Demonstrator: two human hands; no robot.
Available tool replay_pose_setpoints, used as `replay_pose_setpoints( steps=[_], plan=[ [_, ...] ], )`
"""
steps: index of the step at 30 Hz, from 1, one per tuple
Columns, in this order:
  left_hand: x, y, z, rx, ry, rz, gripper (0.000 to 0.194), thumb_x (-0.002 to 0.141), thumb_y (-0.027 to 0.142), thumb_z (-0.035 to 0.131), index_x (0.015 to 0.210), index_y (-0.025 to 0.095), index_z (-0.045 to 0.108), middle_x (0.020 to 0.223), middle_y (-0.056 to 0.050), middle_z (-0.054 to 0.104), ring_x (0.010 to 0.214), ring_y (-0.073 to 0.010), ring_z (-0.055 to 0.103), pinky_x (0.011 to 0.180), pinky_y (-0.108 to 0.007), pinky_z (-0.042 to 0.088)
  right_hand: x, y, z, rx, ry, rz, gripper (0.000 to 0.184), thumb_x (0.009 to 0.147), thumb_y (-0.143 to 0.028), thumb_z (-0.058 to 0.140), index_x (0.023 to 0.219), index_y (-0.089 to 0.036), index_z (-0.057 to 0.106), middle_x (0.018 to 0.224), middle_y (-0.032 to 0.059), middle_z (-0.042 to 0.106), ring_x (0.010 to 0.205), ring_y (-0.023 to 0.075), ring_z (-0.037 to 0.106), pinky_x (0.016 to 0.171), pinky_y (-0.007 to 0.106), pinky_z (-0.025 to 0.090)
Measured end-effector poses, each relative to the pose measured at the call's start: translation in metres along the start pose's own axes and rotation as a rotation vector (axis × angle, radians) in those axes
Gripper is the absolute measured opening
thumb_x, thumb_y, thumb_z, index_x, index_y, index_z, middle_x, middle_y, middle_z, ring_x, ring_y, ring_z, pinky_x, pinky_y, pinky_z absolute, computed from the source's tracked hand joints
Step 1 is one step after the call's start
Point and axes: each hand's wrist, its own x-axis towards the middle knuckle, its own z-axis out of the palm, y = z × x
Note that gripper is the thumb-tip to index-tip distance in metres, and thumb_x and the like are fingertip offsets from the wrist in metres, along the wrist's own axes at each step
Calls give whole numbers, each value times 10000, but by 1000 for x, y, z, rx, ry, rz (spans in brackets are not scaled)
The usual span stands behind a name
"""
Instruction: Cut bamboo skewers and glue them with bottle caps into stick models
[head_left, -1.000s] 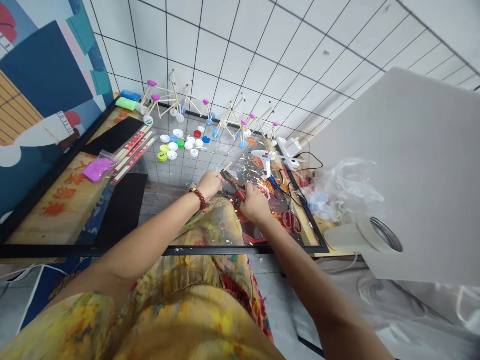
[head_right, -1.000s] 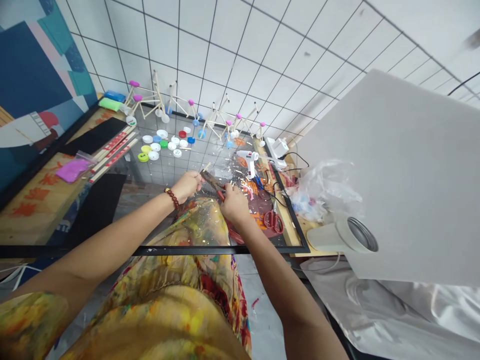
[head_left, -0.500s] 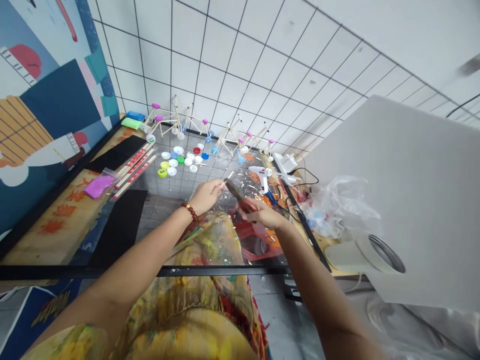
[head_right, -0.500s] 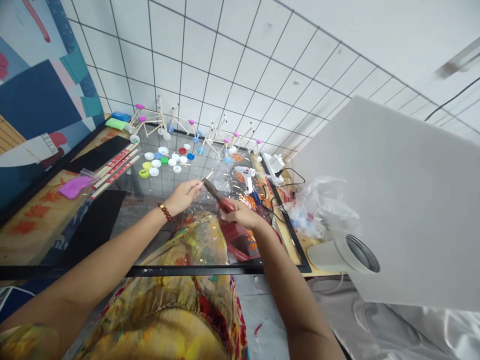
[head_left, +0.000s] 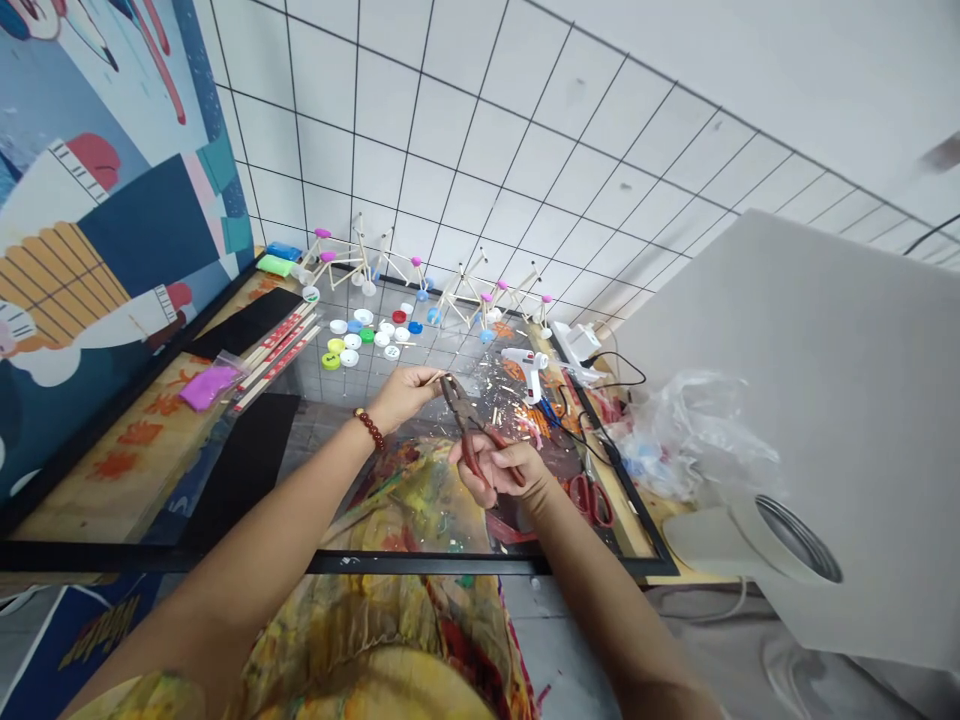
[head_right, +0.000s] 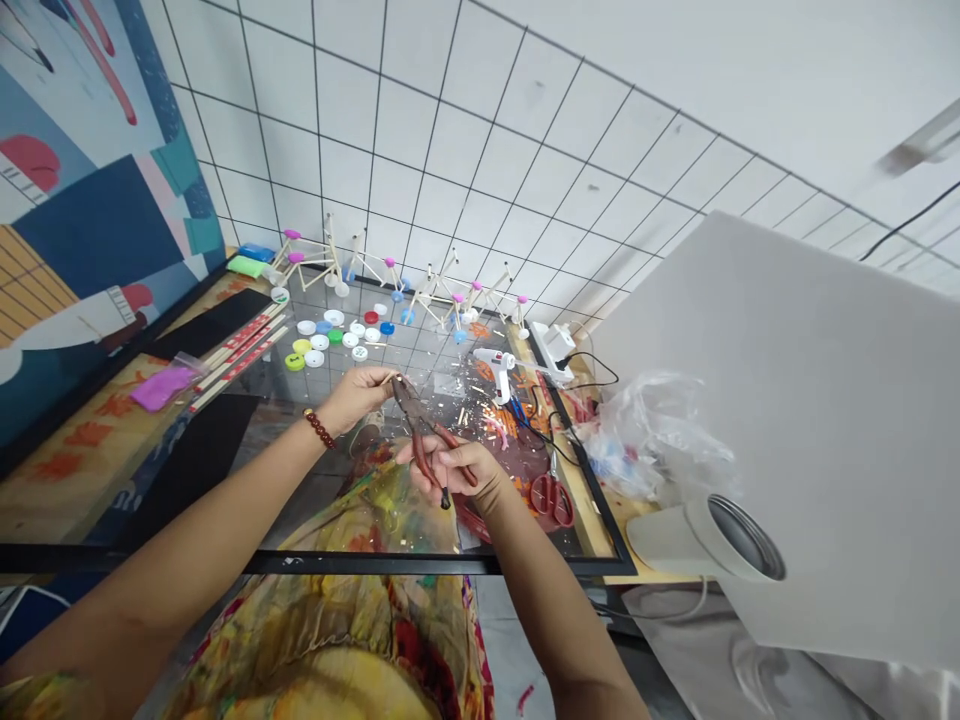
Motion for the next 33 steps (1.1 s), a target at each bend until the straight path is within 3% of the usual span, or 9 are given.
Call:
replay_pose_setpoints(
  steps=[3,5,8,10,13,16,19,28,33],
  plan=[
    [4,-6,-1,23,124,-50,246,643,321,807,631,116,670,570,2,605,543,-83,452,510,-191,307,2,1,1,46,-34,11,831,593,-547,689,1284,-156,444,907,99,656,676,211,637,576,368,533],
    [6,-7,-5,16,192,-98,199,717,294,749,695,114,669,576,-3,624,466,-62,398,460,-187,268,0,2,-1,69,-61,-4,863,602,-572,692,1314,-169,417,1021,133,647,748,224,643,601,401,553],
    [6,-3,-14,-37,225,-170,161,835,272,620,888,121,643,663,-37,680,360,-29,243,388,-186,159,-5,3,-7,115,-101,-122,773,652,-549,705,1280,-174,457,1047,124,630,665,158,600,490,290,514],
    [5,1,-18,-161,142,-231,141,861,245,585,952,138,603,746,-74,714,341,-21,228,369,-176,136,-6,2,-10,121,-29,-248,631,697,-422,731,1237,-190,501,965,66,627,548,78,496,407,187,406],
    [1,3,-16,-305,-74,-345,99,852,234,612,855,143,574,755,-100,723,332,-9,235,354,-159,118,0,-3,-8,48,284,-449,493,716,-195,741,1166,-227,542,906,12,640,517,44,421,408,156,337],
    [-4,0,-6,-254,-296,-474,185,815,271,679,770,110,601,767,-141,730,337,8,232,350,-151,107,10,-7,-4,-17,580,-615,467,697,-177,764,1102,-245,541,960,19,686,532,61,448,427,187,357],
    [-10,-3,7,-185,-420,-573,250,762,310,741,771,74,659,805,-177,734,351,19,246,357,-149,108,16,-9,-3,-24,693,-680,474,687,-228,788,1082,-252,526,945,10,697,514,65,449,434,208,371],
    [-16,-12,26,-119,-378,-622,363,739,402,767,832,54,724,766,-133,692,400,10,304,361,-131,124,18,-5,-2,-91,744,-698,494,649,-265,831,1056,-235,552,783,-53,636,549,79,554,493,214,461],
    [-12,-15,24,-234,-284,-625,280,794,344,715,852,70,729,823,-134,703,540,-76,566,430,-147,400,17,-7,-1,-88,753,-737,524,632,-249,838,1061,-245,538,755,-59,617,531,81,523,442,206,406]
  ],
)
